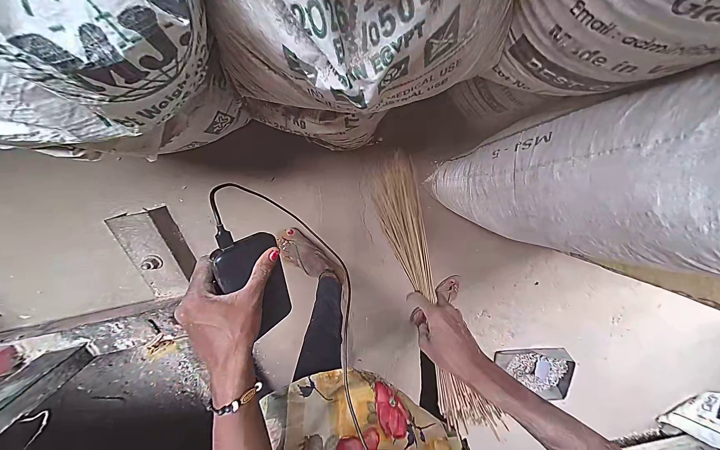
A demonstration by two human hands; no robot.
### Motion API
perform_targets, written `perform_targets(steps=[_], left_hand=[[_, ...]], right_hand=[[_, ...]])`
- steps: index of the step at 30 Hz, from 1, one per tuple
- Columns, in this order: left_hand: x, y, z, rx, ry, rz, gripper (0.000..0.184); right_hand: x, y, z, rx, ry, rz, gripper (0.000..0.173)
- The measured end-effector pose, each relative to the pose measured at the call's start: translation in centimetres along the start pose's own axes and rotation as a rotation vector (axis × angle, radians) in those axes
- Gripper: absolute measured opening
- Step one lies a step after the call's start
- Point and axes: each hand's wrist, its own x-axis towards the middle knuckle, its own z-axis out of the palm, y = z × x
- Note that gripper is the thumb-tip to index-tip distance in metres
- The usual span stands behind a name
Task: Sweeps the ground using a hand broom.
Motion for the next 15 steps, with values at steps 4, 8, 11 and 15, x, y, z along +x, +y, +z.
perform_targets(steps=[4, 8, 11, 15], left_hand=[[-0.5, 0.4, 0.1, 0.031, -0.007, -0.002, 0.080], [-0.6, 0.4, 0.2, 0.010, 0.017, -0.026, 0.074], [-1.1, 0.1, 0.5, 0.006, 0.032, -0.072, 0.073], [-1.1, -0.1, 0.9, 0.069, -0.015, 0.057, 0.073]], right_hand=[[6.3, 3.7, 2.4, -0.476, -0.181, 0.019, 0.046], [13.8, 8.2, -6.0, -0.429, 0.159, 0.263, 0.041], [10.8, 10.9, -8.8, -0.381, 0.196, 0.331, 0.039], [2.3, 9.3, -2.6, -0.114, 0.222, 0.255, 0.044]])
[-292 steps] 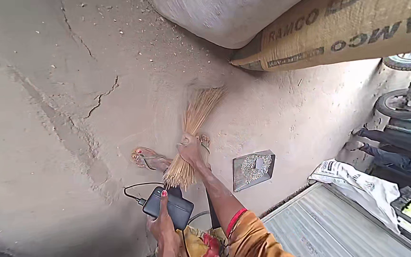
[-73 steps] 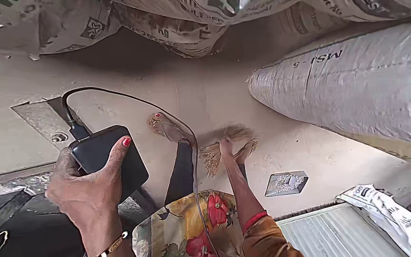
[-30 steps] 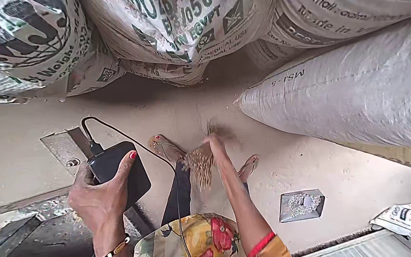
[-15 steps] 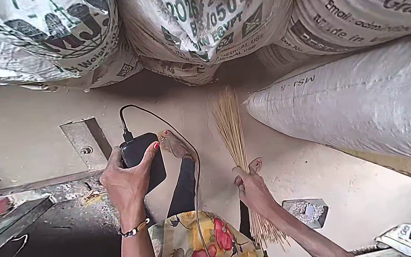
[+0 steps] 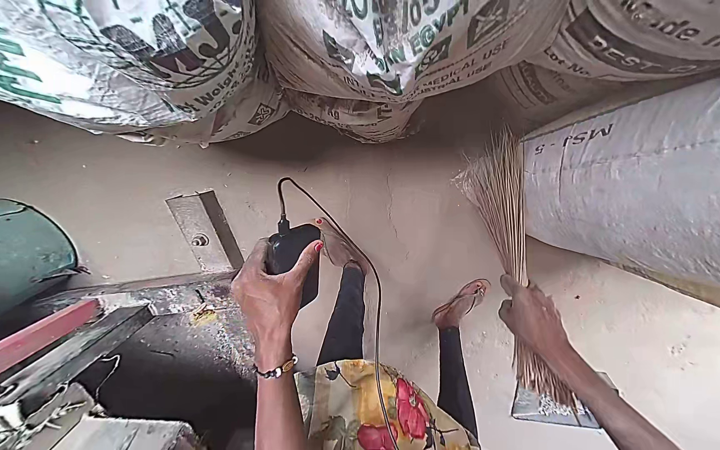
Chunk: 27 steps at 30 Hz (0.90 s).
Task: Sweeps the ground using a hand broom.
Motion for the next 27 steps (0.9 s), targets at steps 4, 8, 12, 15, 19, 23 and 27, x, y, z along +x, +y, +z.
perform_targets(steps=[4, 8, 12, 15, 19, 23, 27], left_hand=[[0.2, -1.1, -0.4, 0.120, 0.009, 0.071, 0.071], [-0.2, -2.6, -2.1, 0.233, 0.029, -0.004, 0.073], [-0.4, -3.1, -2.6, 0.249, 0.010, -0.050, 0.078], [-0.2, -2.8, -1.8, 0.171, -0.059, -0.073, 0.075], [0.2, -1.6, -1.4, 0.087, -0.109, -0.062, 0.069], [-0.1, -1.1, -1.2, 0.066, -0.123, -0.043, 0.067], [0.0, -2.0, -1.4, 0.077, -0.136, -0.067, 0.064]], right_hand=[[-6.0, -8.1, 5.5, 0.086, -0.254, -0.281, 0.051], [-0.3, -19.6, 6.4, -0.147, -0.309, -0.715, 0.046], [9.6, -21.1, 3.4, -0.136, -0.193, -0.653, 0.032], [11.5, -12.9, 3.4, -0.018, -0.152, -0.416, 0.040], [4.7, -5.3, 8.3, 0.030, -0.018, -0.295, 0.035], [-0.5, -7.6, 9.5, -0.250, -0.247, -0.386, 0.045], [6.2, -8.5, 3.9, -0.413, -0.219, -0.312, 0.040]])
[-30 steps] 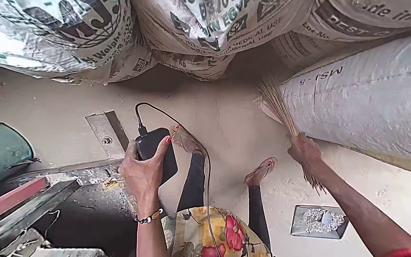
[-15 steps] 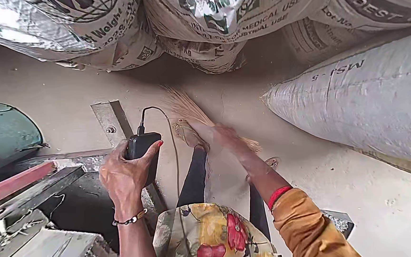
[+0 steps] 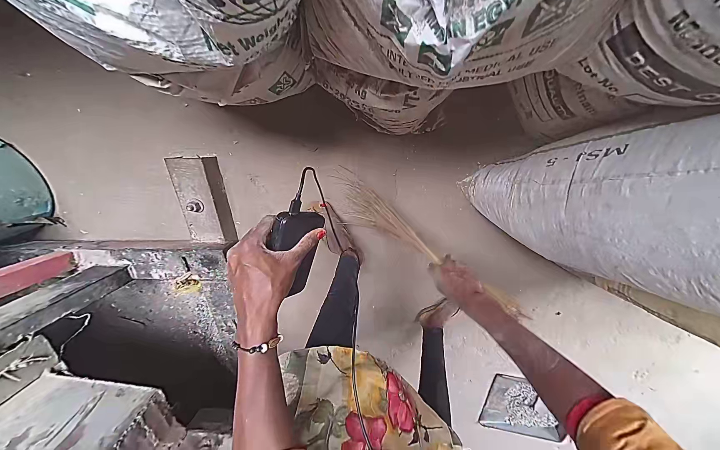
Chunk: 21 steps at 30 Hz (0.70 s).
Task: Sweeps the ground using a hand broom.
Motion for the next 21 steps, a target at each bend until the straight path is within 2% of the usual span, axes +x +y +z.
perform_targets(steps=[3, 5, 7, 9, 11, 12, 14, 16, 18, 19, 21], left_hand=[[0.1, -0.7, -0.2, -0.002, 0.003, -0.010, 0.063], [0.1, -0.8, -0.3, -0.008, -0.016, -0.028, 0.062], [0.5, -0.4, -0.3, -0.023, -0.054, -0.040, 0.064], [0.4, 0.0, -0.4, -0.046, -0.096, -0.036, 0.065], [0.7, 0.7, -0.5, -0.067, -0.119, -0.023, 0.065], [0.9, 0.9, -0.5, -0.077, -0.129, -0.023, 0.065], [1.2, 1.2, -0.5, -0.087, -0.139, -0.018, 0.064], [1.4, 1.3, -0.7, -0.092, -0.139, -0.005, 0.064], [1.8, 1.2, -1.1, -0.086, -0.108, 0.000, 0.064], [1.9, 1.0, -1.4, -0.080, -0.093, -0.006, 0.065], [2.2, 0.8, -1.6, -0.072, -0.071, -0.022, 0.066]], right_hand=[[0.7, 8.8, -5.3, 0.050, 0.163, 0.316, 0.038], [-2.3, 12.4, -7.2, 0.044, 0.249, 0.376, 0.045], [-6.8, 12.7, -7.3, 0.055, 0.351, 0.342, 0.045], [-12.2, 11.3, -4.7, 0.174, 0.468, 0.209, 0.035], [-16.8, 8.7, -0.1, 0.470, 0.500, 0.039, 0.027], [-18.3, 6.9, 2.9, 0.699, 0.440, -0.003, 0.023], [-19.5, 3.0, 9.4, 1.322, 0.228, 0.026, 0.020], [-17.3, -0.9, 14.4, 1.863, 0.156, 0.273, 0.018], [-11.4, -3.8, 14.9, 2.049, 0.245, 0.467, 0.004], [-8.2, -5.0, 12.9, 2.060, 0.285, 0.458, 0.009], [-2.3, -7.1, 4.6, 1.969, 0.349, 0.341, 0.016]])
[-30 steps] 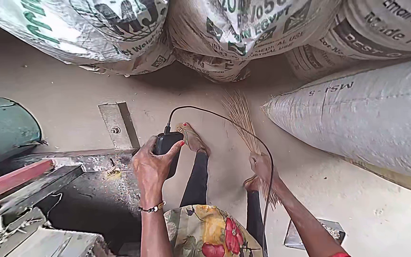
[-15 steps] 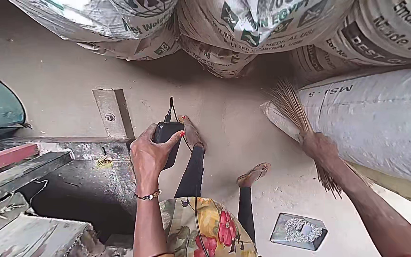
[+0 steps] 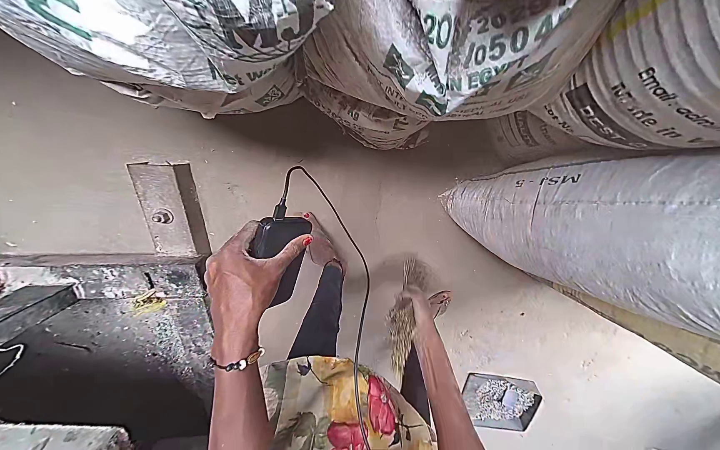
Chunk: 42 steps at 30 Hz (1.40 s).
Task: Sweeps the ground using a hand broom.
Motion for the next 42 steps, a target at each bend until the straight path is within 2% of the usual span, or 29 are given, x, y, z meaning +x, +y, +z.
perform_targets(steps=[3, 5, 6, 7, 9, 12, 15, 17, 18, 20, 24, 27, 29, 31, 33, 35, 36, 38, 40, 42], left_hand=[[0.0, -0.5, -0.1, 0.030, 0.010, -0.018, 0.065], [0.1, -0.5, 0.1, 0.038, -0.004, -0.009, 0.066], [0.1, -0.5, 0.3, 0.026, -0.018, -0.005, 0.066], [0.1, -0.4, 0.4, 0.005, -0.036, -0.008, 0.066], [0.4, 0.2, 0.5, -0.033, -0.062, -0.001, 0.069], [0.6, 0.7, 0.2, -0.037, -0.078, 0.009, 0.068], [1.1, 0.7, -0.4, -0.039, -0.039, 0.004, 0.067], [1.2, 0.5, -0.7, -0.046, -0.011, 0.006, 0.065], [1.1, 0.4, -0.8, -0.047, 0.005, 0.012, 0.064], [0.9, 0.2, -0.6, -0.033, 0.017, 0.022, 0.062], [0.7, 0.2, 0.1, 0.003, -0.004, 0.013, 0.064], [0.5, 0.3, 0.5, 0.005, 0.000, 0.029, 0.067], [0.2, 0.3, 0.7, 0.010, -0.012, 0.040, 0.070], [0.2, 0.8, 0.9, 0.013, -0.019, 0.060, 0.074], [0.0, 1.0, 1.1, 0.027, -0.015, 0.078, 0.076], [-0.4, 1.3, 1.5, 0.044, -0.014, 0.093, 0.076], [-0.7, 1.5, 1.7, 0.054, -0.013, 0.105, 0.076], [-1.5, 2.0, 2.5, 0.075, -0.014, 0.137, 0.079], [-2.0, 2.3, 3.6, 0.093, -0.018, 0.164, 0.081], [-2.9, 2.3, 4.7, 0.107, -0.023, 0.175, 0.074]], right_hand=[[2.1, -12.3, 9.5, -0.047, -0.094, -0.187, 0.008], [1.1, -18.5, 12.1, 0.016, -0.130, -0.319, 0.004], [-0.4, -20.1, 12.1, 0.034, -0.158, -0.370, 0.009], [-2.2, -20.5, 11.4, 0.010, -0.198, -0.422, 0.012], [-5.7, -17.9, 8.3, -0.082, -0.230, -0.495, 0.010], [-8.9, -8.0, 2.4, -0.068, -0.164, -0.446, 0.014], [-7.5, 2.3, -1.8, -0.053, -0.027, -0.387, 0.019], [-4.6, 5.1, -2.0, -0.171, 0.013, -0.371, 0.020], [-3.2, 4.8, -1.0, -0.233, 0.020, -0.343, 0.018], [-1.2, 1.0, 3.5, -0.259, -0.011, -0.252, 0.016], [-1.0, -13.0, 13.1, -0.002, -0.152, -0.232, 0.014], [-1.9, -21.6, 14.4, 0.097, -0.194, -0.353, 0.010], [-2.9, -22.1, 12.3, -0.008, -0.193, -0.431, 0.012], [-5.0, -19.4, 8.4, -0.232, -0.163, -0.516, 0.013], [-6.8, -15.6, 4.5, -0.369, -0.098, -0.481, 0.013], [-5.5, -12.9, 2.1, -0.376, -0.037, -0.400, 0.014], [-3.9, -12.5, 1.9, -0.360, -0.041, -0.353, 0.014], [-0.5, -13.1, 3.4, -0.366, -0.163, -0.299, 0.009], [1.4, -15.9, 6.4, -0.338, -0.274, -0.346, 0.012], [0.3, -19.4, 7.3, -0.291, -0.293, -0.426, 0.017]])
